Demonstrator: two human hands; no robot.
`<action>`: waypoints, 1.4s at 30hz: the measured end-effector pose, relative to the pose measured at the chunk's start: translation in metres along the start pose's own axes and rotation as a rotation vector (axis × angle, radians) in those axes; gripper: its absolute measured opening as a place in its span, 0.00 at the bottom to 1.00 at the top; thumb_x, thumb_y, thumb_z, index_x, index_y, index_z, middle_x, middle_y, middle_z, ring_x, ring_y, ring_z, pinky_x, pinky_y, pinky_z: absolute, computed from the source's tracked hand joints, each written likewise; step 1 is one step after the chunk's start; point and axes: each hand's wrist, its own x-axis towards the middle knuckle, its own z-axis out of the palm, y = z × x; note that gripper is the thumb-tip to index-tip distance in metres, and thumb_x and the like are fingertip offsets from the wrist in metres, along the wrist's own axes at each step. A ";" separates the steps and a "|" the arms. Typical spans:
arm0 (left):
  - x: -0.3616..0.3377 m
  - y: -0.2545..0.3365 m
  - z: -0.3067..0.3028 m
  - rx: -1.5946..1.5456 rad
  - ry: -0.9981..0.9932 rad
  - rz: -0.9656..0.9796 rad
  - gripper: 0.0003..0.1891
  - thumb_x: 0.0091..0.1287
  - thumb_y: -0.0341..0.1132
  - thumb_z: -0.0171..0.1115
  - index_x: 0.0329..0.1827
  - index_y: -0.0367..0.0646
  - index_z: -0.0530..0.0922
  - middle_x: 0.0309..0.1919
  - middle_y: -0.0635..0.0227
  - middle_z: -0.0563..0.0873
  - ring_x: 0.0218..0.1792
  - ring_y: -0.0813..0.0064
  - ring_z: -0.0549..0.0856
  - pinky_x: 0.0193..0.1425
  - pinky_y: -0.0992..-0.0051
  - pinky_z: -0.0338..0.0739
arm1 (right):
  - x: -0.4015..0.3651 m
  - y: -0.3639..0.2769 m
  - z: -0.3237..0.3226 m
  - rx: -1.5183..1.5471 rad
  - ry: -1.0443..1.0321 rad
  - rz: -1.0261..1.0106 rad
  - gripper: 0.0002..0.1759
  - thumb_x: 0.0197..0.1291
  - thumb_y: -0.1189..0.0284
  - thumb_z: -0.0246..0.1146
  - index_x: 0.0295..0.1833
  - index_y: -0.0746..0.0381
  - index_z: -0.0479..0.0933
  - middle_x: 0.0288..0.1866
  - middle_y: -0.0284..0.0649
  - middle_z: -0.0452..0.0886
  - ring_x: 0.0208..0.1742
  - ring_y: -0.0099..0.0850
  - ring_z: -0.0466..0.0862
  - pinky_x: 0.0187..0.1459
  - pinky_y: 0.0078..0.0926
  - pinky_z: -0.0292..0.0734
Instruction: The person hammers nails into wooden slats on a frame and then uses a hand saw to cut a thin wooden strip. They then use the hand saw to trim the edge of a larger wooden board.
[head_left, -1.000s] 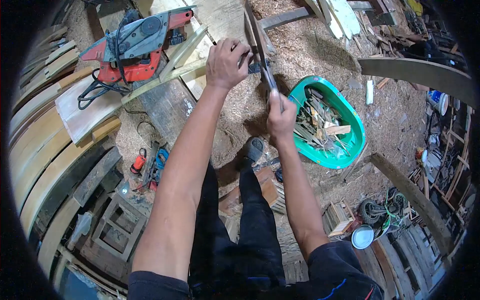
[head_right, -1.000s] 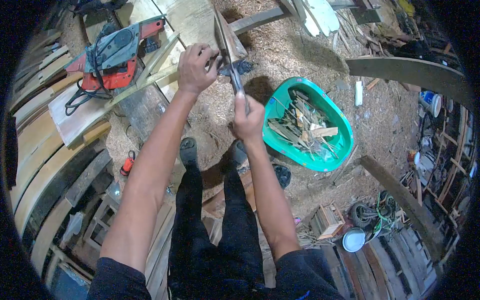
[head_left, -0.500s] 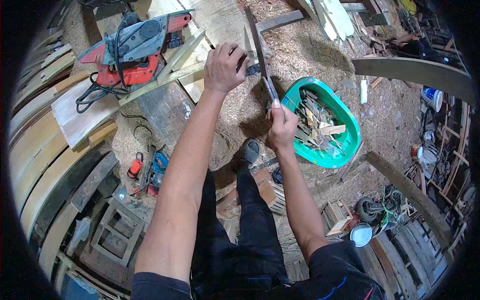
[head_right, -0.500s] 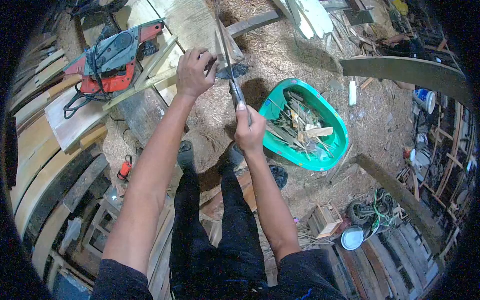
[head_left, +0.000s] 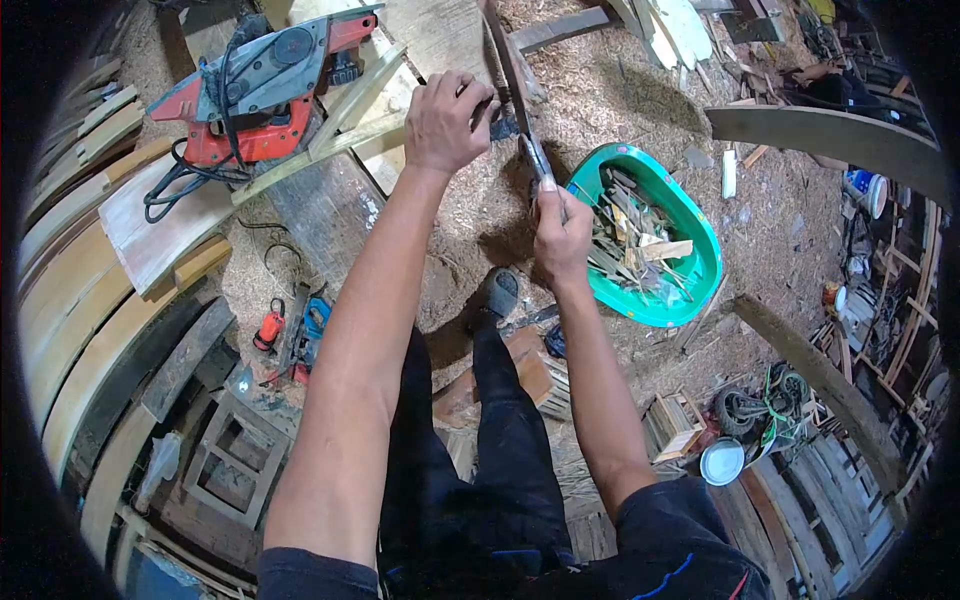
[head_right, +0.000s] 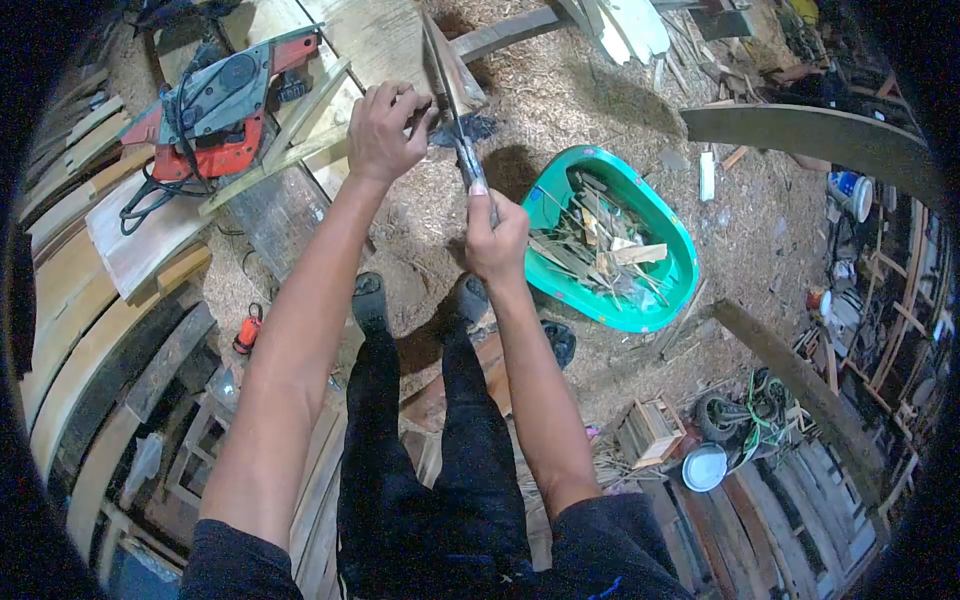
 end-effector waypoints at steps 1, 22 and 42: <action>-0.001 -0.001 -0.001 0.008 -0.009 -0.001 0.07 0.58 0.37 0.71 0.38 0.49 0.84 0.43 0.68 0.82 0.46 0.64 0.81 0.49 0.64 0.73 | -0.016 0.004 -0.002 -0.022 0.016 -0.006 0.25 0.74 0.60 0.56 0.23 0.63 0.68 0.18 0.25 0.64 0.23 0.17 0.63 0.24 0.24 0.56; 0.002 -0.004 0.004 0.002 0.050 0.042 0.07 0.57 0.37 0.70 0.36 0.50 0.82 0.40 0.68 0.82 0.45 0.62 0.82 0.49 0.62 0.74 | -0.034 0.015 -0.004 0.054 0.040 0.020 0.25 0.74 0.62 0.54 0.22 0.62 0.67 0.19 0.26 0.65 0.24 0.17 0.63 0.25 0.24 0.56; -0.053 -0.009 -0.008 -0.190 -0.614 0.177 0.12 0.66 0.37 0.63 0.48 0.43 0.76 0.42 0.55 0.83 0.54 0.57 0.82 0.65 0.53 0.73 | -0.232 0.032 -0.009 0.072 0.335 0.040 0.18 0.74 0.63 0.54 0.43 0.61 0.85 0.21 0.28 0.73 0.22 0.18 0.71 0.27 0.19 0.64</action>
